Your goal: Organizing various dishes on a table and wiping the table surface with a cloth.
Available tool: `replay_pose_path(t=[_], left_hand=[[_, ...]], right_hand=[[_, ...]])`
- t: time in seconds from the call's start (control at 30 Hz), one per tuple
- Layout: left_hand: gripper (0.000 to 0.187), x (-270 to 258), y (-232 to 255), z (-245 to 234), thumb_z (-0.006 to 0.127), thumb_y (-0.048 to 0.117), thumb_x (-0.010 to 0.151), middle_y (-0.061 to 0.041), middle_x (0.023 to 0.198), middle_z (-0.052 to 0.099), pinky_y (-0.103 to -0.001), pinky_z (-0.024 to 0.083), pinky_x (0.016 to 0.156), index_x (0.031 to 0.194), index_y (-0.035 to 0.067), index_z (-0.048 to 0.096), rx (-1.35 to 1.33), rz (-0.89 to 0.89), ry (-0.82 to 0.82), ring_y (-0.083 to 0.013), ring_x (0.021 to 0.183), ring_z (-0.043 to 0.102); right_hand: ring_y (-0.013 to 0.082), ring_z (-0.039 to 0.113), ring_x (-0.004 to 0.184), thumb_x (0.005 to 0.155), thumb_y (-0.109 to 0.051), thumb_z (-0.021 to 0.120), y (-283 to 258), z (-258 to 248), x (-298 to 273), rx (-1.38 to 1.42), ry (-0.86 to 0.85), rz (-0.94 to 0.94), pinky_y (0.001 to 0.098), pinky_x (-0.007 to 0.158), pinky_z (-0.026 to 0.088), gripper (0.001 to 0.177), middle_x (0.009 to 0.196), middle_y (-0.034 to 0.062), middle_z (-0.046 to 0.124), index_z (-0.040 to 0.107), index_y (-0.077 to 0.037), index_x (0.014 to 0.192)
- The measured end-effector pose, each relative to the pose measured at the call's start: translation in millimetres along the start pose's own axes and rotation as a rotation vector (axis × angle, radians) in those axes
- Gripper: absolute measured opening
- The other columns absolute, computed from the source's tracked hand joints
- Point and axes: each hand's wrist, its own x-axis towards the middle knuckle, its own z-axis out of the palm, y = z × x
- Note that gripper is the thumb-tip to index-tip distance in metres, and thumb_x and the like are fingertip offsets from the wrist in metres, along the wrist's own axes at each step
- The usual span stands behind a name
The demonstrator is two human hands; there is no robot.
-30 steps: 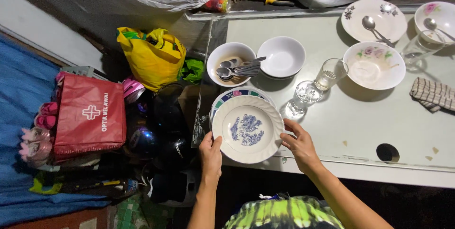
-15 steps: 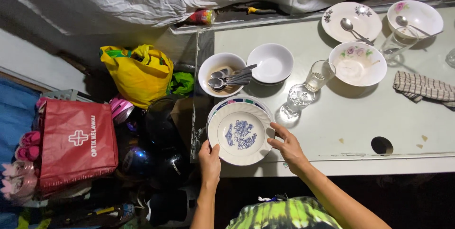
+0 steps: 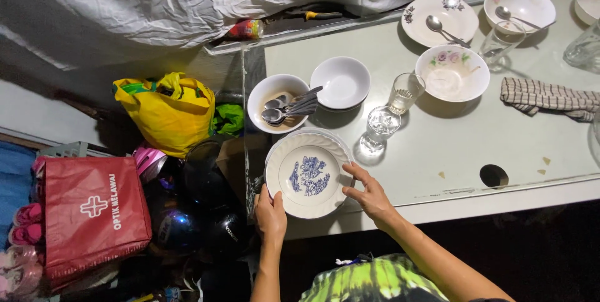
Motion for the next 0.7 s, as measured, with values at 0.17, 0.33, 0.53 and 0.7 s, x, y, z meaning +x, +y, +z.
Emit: replay_pose_path(t=[0.17, 0.33, 0.53, 0.7], left_hand=[[0.052, 3.1, -8.2, 6.6, 0.069, 0.020, 0.092, -0.011, 0.086, 0.059, -0.040, 0.051, 0.072, 0.138, -0.002, 0.057, -0.032, 0.013, 0.013, -0.0279, 0.075, 0.061], [0.052, 0.8, 7.1, -1.2, 0.071, 0.018, 0.091, -0.012, 0.091, 0.059, -0.039, 0.051, 0.082, 0.140, 0.004, 0.059, 0.058, -0.013, -0.008, -0.0286, 0.085, 0.061], [0.062, -10.9, 104.2, -19.6, 0.074, 0.007, 0.083, -0.021, 0.121, 0.053, -0.045, 0.045, 0.093, 0.141, -0.001, 0.052, -0.036, 0.331, 0.172, -0.0392, 0.110, 0.056], [0.051, -32.0, 173.3, 14.9, 0.071, 0.000, 0.084, -0.019, 0.123, 0.058, -0.044, 0.045, 0.101, 0.134, 0.002, 0.059, -0.171, 0.607, 0.054, -0.0368, 0.117, 0.057]], right_hand=[[0.0231, 0.040, 0.146, 0.080, -0.019, 0.073, 1.4, -6.7, -8.2, -0.016, 0.019, -0.051, 0.0418, 0.119, 0.032, 0.067, 0.164, 0.0064, 0.037, 0.057, -0.016, 0.144], [0.0240, 0.048, 0.138, 0.081, -0.020, 0.073, -2.7, -24.7, -24.2, 0.005, 0.042, -0.042, 0.0404, 0.115, 0.040, 0.062, 0.158, 0.0047, 0.043, 0.060, -0.016, 0.142], [0.0216, 0.054, 0.133, 0.085, -0.012, 0.069, 13.8, -69.5, -35.9, 0.128, 0.144, -0.077, 0.0376, 0.111, 0.043, 0.053, 0.144, 0.0051, 0.058, 0.062, -0.011, 0.138], [0.0180, 0.059, 0.124, 0.088, -0.009, 0.067, 19.6, -121.4, -43.4, 0.270, 0.266, -0.079, 0.0341, 0.104, 0.047, 0.047, 0.133, 0.0051, 0.066, 0.064, -0.007, 0.135]])
